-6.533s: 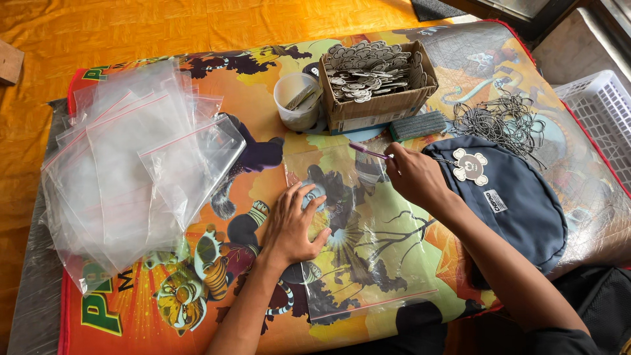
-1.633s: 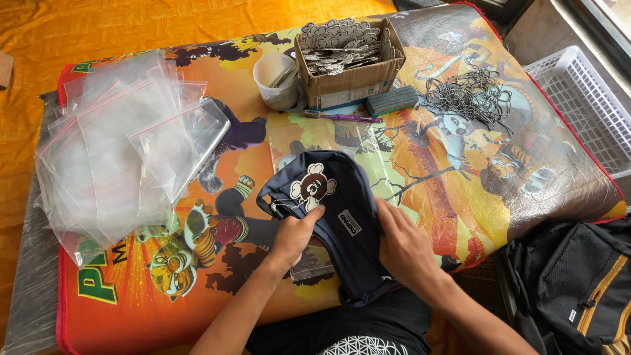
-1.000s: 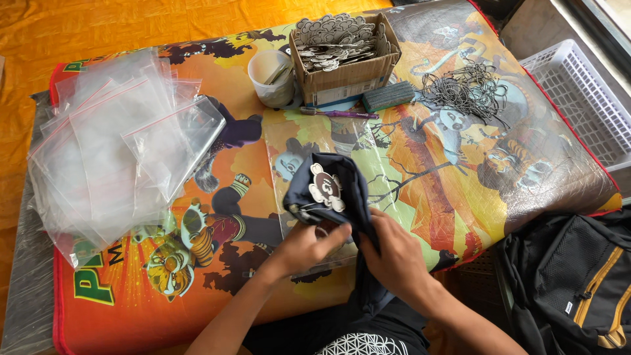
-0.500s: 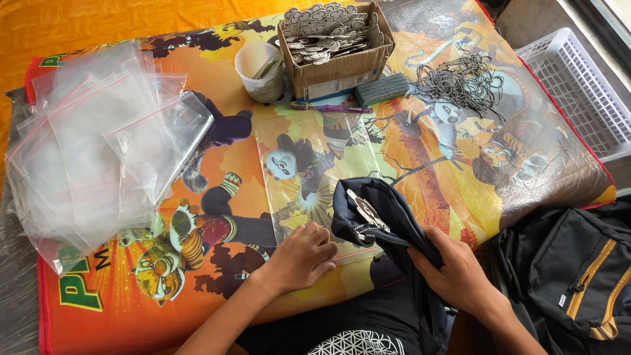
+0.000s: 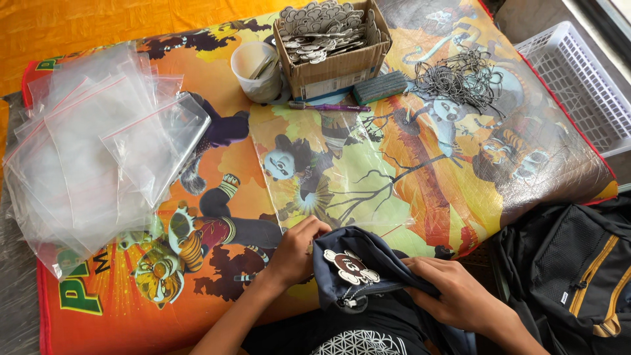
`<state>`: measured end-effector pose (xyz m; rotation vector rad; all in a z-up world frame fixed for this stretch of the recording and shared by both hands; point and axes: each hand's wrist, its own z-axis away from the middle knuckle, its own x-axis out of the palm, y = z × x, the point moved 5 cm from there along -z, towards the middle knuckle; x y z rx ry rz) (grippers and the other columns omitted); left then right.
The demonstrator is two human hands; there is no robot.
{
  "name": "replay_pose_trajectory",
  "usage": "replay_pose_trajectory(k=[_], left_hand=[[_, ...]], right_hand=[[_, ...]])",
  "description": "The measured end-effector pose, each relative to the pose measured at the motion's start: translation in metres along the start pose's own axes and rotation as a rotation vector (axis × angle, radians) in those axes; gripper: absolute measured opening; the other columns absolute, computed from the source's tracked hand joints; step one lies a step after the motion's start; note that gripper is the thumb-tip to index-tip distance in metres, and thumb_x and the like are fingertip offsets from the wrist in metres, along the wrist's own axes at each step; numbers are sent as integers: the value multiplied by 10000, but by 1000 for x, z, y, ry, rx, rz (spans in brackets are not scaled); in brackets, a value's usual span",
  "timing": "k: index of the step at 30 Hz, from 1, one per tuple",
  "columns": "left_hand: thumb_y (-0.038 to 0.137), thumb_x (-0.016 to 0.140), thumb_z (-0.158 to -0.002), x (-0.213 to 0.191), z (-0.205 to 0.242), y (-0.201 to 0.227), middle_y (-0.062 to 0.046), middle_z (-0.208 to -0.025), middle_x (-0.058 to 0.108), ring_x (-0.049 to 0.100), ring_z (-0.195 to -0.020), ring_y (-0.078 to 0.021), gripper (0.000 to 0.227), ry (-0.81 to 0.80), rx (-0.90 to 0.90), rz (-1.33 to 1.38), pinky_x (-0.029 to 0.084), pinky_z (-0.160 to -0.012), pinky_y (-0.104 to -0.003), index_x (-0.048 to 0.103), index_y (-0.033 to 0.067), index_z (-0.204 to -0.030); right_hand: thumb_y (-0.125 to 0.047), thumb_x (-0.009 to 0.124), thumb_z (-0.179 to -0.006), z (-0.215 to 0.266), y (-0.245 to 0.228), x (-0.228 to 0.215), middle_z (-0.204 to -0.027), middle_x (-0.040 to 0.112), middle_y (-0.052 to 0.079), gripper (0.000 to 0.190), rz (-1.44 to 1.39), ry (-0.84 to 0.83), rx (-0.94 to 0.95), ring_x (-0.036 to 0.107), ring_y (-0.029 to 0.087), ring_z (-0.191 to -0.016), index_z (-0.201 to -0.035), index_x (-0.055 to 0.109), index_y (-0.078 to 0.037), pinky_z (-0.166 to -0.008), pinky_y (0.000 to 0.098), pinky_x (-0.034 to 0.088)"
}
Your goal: The person prepares a small bag by wiping it, then places a dark blue pouch inside the bag and folds the top over.
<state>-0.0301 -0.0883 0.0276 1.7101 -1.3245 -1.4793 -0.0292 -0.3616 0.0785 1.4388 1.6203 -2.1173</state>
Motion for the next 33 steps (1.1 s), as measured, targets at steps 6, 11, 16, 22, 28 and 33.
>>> replay_pose_trajectory(k=[6,11,16,22,28,33], left_hand=[[110,629,-1004,-18,-11,11,-4,-800,575,486,-672,-139,121,190,-41,86,435,-636,-286,639,92,-884],[111,655,-983,-25,-20,38,-10,-794,608,512,-657,-139,120,122,-28,104,452,-630,-287,652,90,-865],[81,639,-988,-30,-30,60,-19,-785,575,494,-636,-155,127,69,34,-36,434,-619,-303,625,83,-862],[102,662,-986,-21,-39,83,-62,-857,623,637,-734,-258,89,45,153,-278,495,-634,-382,611,80,-917],[34,582,-1022,2,-43,91,-93,-872,576,592,-765,-276,85,-2,230,-62,480,-732,-372,565,40,-939],[82,549,-1052,-16,-35,95,-94,-872,564,556,-765,-245,117,50,190,-1,461,-720,-346,582,20,-959]], right_hand=[[-161,677,-900,6,-2,-9,-1185,762,65,243,55,89,52,775,274,-944,-1123,633,-76,-780,359,602],[-188,686,-871,7,8,-5,-1068,749,34,213,274,196,138,736,270,-921,-1055,611,-112,-747,384,584],[-180,669,-852,-7,8,5,-1050,744,44,243,450,309,170,731,259,-935,-1076,610,-108,-715,404,581],[-232,623,-875,-40,-10,13,-871,682,17,161,597,297,304,687,281,-750,-1014,569,-170,-441,460,490],[-163,611,-896,-75,-30,28,-827,627,29,74,658,516,183,616,259,-778,-905,545,-132,-562,387,459],[-237,718,-873,-81,-1,33,-797,623,83,233,495,623,289,609,309,-835,-935,564,-75,-509,498,455]])
